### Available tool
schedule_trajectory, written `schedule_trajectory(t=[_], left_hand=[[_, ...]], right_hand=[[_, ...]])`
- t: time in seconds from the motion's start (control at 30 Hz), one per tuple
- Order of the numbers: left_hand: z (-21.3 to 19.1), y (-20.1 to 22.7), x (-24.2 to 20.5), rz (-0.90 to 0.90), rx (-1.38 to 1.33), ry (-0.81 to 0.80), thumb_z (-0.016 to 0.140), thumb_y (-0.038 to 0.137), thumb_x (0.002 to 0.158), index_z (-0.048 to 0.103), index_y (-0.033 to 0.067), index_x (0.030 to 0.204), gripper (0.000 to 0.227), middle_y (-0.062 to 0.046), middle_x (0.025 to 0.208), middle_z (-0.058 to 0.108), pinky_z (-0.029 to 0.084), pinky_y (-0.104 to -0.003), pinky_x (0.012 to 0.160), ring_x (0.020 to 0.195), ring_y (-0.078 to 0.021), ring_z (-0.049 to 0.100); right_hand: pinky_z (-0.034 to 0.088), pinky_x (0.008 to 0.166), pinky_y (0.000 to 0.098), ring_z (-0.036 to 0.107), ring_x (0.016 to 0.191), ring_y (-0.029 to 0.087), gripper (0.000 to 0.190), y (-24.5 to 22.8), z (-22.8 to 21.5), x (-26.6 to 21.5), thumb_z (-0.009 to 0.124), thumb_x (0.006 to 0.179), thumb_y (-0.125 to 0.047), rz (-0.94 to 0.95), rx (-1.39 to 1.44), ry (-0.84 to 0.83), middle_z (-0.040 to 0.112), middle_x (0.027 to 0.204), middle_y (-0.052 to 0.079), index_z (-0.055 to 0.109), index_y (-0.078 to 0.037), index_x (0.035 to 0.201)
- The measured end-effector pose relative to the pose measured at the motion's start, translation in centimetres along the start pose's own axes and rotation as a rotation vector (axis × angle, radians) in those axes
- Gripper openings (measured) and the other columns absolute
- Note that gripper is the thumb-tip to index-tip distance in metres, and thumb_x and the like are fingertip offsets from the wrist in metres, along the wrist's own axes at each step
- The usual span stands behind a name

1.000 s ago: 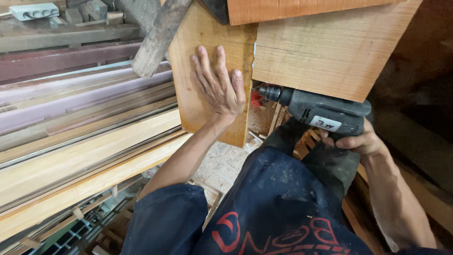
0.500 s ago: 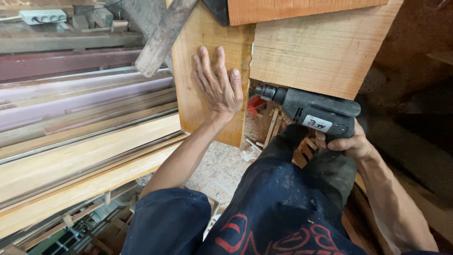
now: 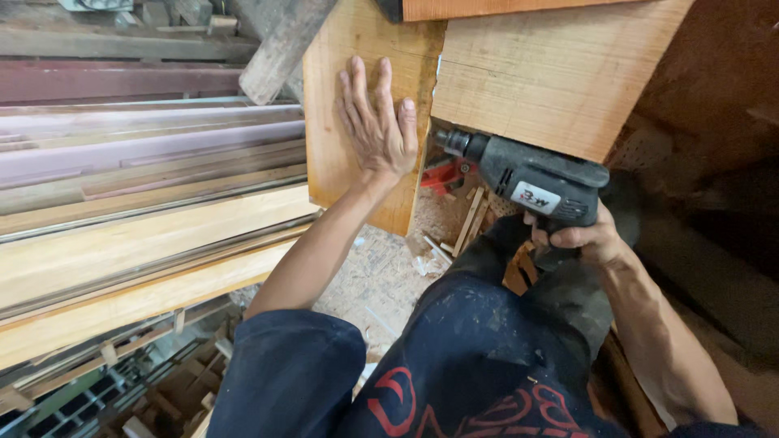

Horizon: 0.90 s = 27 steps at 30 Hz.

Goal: The person hammers nails into a small wooden plank, uses an angle grinder to cut the nails flush, applies glue to the plank's edge, and joins it to a larger wooden board. They then use a drill to secure the pieces together.

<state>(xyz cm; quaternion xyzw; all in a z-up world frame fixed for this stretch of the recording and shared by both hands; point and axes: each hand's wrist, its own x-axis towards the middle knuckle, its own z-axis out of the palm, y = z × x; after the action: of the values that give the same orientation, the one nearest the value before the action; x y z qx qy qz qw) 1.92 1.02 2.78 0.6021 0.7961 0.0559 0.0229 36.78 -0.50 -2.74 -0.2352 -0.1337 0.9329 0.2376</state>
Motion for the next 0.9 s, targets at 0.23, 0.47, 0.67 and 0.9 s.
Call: schedule_trajectory(t=[0.23,0.47,0.67,0.9], left_hand=[[0.4,-0.5,-0.4,0.010,0.036,0.060,0.039,0.048,0.110,0.032,0.0205,0.164,0.061,-0.018,0.171,0.022,0.017,-0.061,0.129,0.159,-0.0444,0.021],[0.1,-0.4,-0.2,-0.016,0.043,0.097,0.042,0.050,0.108,0.036,0.0246,0.161,0.059,-0.016,0.169,0.027,0.020,-0.057,0.129,0.157,-0.0412,0.025],[1.1,-1.4,0.1,-0.054,0.090,0.033,0.038,0.055,0.106,0.038,0.0262,0.160,0.061,-0.015,0.170,0.027,0.018,-0.058,0.129,0.158,-0.0391,0.023],[2.4,-2.1,0.0,-0.046,0.090,0.091,0.032,0.059,0.104,0.038,0.0296,0.158,0.062,-0.011,0.169,0.028,0.019,-0.056,0.132,0.158,-0.0362,0.026]], right_hand=[[0.054,0.075,0.0408,0.062,0.077,0.026,0.065,0.0,0.5,-1.4,0.068,0.062,-0.001,-0.002,0.081,-0.002,0.064,0.100,0.017,0.059,0.007,0.126],[0.054,0.069,0.0409,0.059,0.070,0.022,0.073,-0.8,3.7,-2.3,0.064,0.058,-0.005,-0.005,0.098,0.090,0.063,0.096,0.014,0.057,0.003,0.130],[0.050,0.069,0.0377,0.056,0.073,0.020,0.070,0.0,4.0,-2.7,0.065,0.062,-0.004,0.019,0.147,0.105,0.060,0.095,0.012,0.057,0.005,0.130],[0.050,0.072,0.0415,0.056,0.075,0.021,0.064,0.4,3.0,-2.6,0.066,0.064,-0.005,-0.012,0.134,0.102,0.058,0.093,0.012,0.057,0.006,0.127]])
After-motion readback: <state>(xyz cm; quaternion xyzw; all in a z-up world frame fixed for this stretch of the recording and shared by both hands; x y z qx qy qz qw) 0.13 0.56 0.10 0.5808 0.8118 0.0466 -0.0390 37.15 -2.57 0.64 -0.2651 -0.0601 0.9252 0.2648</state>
